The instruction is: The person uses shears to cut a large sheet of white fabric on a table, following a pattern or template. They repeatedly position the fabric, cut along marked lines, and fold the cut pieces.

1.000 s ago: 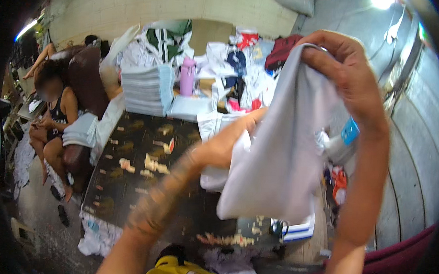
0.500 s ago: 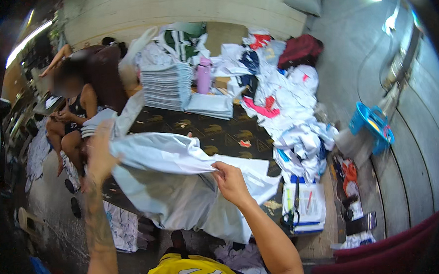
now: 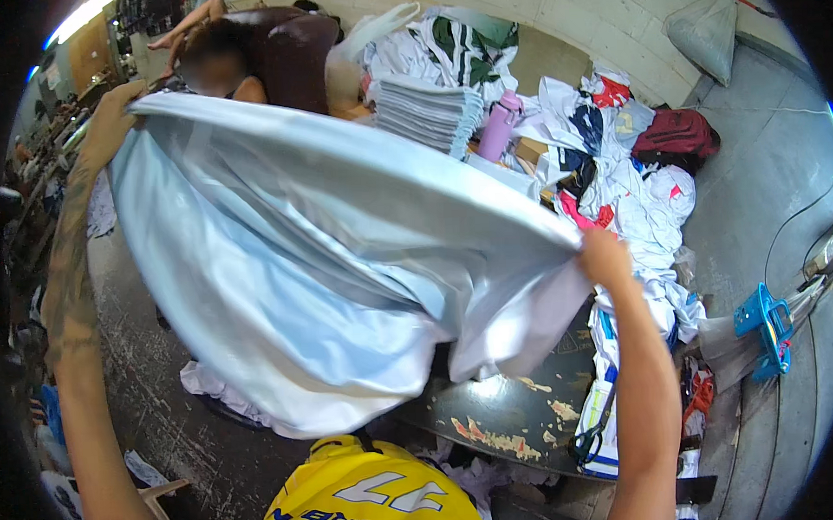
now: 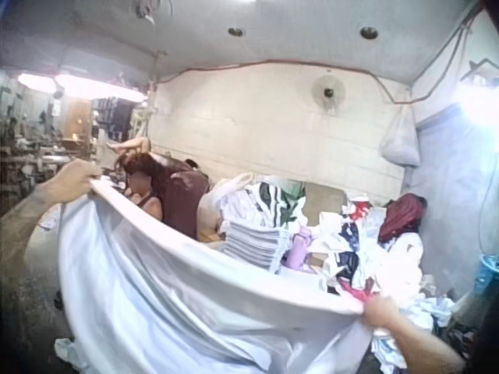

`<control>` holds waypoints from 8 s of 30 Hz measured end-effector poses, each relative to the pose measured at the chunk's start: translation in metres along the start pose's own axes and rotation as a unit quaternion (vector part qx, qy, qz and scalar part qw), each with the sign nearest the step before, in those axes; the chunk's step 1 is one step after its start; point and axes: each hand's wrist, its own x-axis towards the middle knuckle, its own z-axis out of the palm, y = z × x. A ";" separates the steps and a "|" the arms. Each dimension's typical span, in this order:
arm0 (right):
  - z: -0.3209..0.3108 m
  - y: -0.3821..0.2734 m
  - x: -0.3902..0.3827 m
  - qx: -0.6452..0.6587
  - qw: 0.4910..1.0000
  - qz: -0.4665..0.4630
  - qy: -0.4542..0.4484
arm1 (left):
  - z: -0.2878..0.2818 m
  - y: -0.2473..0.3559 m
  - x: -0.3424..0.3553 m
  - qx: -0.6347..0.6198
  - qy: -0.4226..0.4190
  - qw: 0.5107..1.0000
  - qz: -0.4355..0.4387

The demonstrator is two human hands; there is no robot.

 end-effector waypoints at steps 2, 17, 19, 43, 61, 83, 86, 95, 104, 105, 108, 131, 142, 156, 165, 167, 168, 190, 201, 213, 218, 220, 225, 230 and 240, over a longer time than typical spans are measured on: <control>-0.044 0.039 0.043 0.116 0.967 0.048 0.223 | -0.022 -0.003 0.015 0.066 0.150 0.986 0.015; 0.169 0.045 -0.148 0.280 0.946 -0.022 -0.163 | 0.143 0.156 -0.464 -0.057 -0.445 0.871 -0.199; 0.190 0.010 -0.167 0.175 0.954 -0.038 -0.241 | 0.184 0.152 -0.445 -0.074 -0.359 0.897 -0.248; 0.224 -0.140 -0.153 0.248 0.935 0.201 -0.157 | 0.574 0.116 -0.064 0.107 -0.306 0.946 0.008; 0.246 0.005 -0.364 0.226 0.884 0.405 -0.063 | 0.406 0.313 -0.269 -0.210 -0.279 0.937 0.028; 0.199 0.030 -0.446 0.495 0.649 -0.023 -0.578 | 0.253 0.480 -0.458 -0.370 -0.341 0.863 -0.048; 0.216 -0.006 -0.407 0.535 0.658 -0.039 -0.529 | 0.254 0.483 -0.459 -0.336 -0.333 0.881 -0.024; 0.217 -0.022 -0.368 0.448 0.660 0.000 -0.603 | 0.258 0.482 -0.462 -0.338 -0.366 0.867 -0.025; 0.205 -0.068 -0.315 0.492 0.617 0.077 -0.609 | 0.267 0.482 -0.451 -0.333 -0.357 0.873 -0.006; 0.203 -0.075 -0.303 0.491 0.620 0.087 -0.606 | 0.270 0.481 -0.448 -0.343 -0.373 0.862 -0.010; 0.192 -0.093 -0.273 0.511 0.637 0.036 -0.575 | 0.275 0.474 -0.443 -0.377 -0.403 0.834 -0.007; 0.174 -0.230 -0.060 0.477 0.651 0.012 -0.590 | 0.345 0.404 -0.390 -0.629 -0.615 0.475 0.001; 0.161 -0.302 0.040 0.516 0.618 0.045 -0.592 | 0.405 0.397 -0.376 -0.648 -0.716 0.260 -0.009; 0.153 -0.388 0.161 0.477 0.670 0.023 -0.568 | 0.426 0.362 -0.309 -0.562 -0.803 0.180 0.082; 0.158 -0.417 0.194 0.554 0.650 0.005 -0.520 | 0.455 0.119 -0.105 0.004 -0.205 0.960 -0.192; 0.142 -0.420 0.202 0.566 0.656 -0.014 -0.499 | 0.418 0.184 -0.162 0.021 -0.437 0.887 -0.145; 0.134 -0.415 0.202 0.594 0.623 -0.052 -0.506 | 0.396 0.219 -0.196 -0.043 -0.494 0.855 -0.154; 0.259 0.028 -0.361 0.464 0.775 0.429 -0.018 | 0.240 -0.109 -0.293 0.169 0.008 0.911 -0.377; 0.260 0.016 -0.318 0.243 0.903 0.351 0.047 | 0.498 0.117 -0.208 0.067 -0.242 0.945 -0.209; 0.252 -0.031 -0.163 0.266 0.952 0.152 -0.013 | 0.419 -0.038 -0.185 0.016 -0.161 0.967 -0.199; 0.321 0.023 -0.008 0.148 0.982 0.118 0.010 | 0.559 0.060 -0.088 0.079 -0.267 0.960 0.012; 0.327 0.048 0.013 0.100 0.934 0.339 0.050 | 0.576 0.057 -0.057 0.039 -0.222 0.966 -0.130; 0.341 0.023 0.012 0.132 0.981 0.136 -0.044 | 0.539 0.041 -0.085 0.102 -0.068 0.978 -0.170; 0.366 -0.005 -0.005 0.170 0.943 0.277 -0.065 | 0.584 0.081 -0.087 0.080 -0.036 0.994 0.068; 0.233 0.041 -0.066 0.226 0.957 0.171 0.056 | 0.584 -0.001 -0.013 -0.027 -0.099 0.995 -0.016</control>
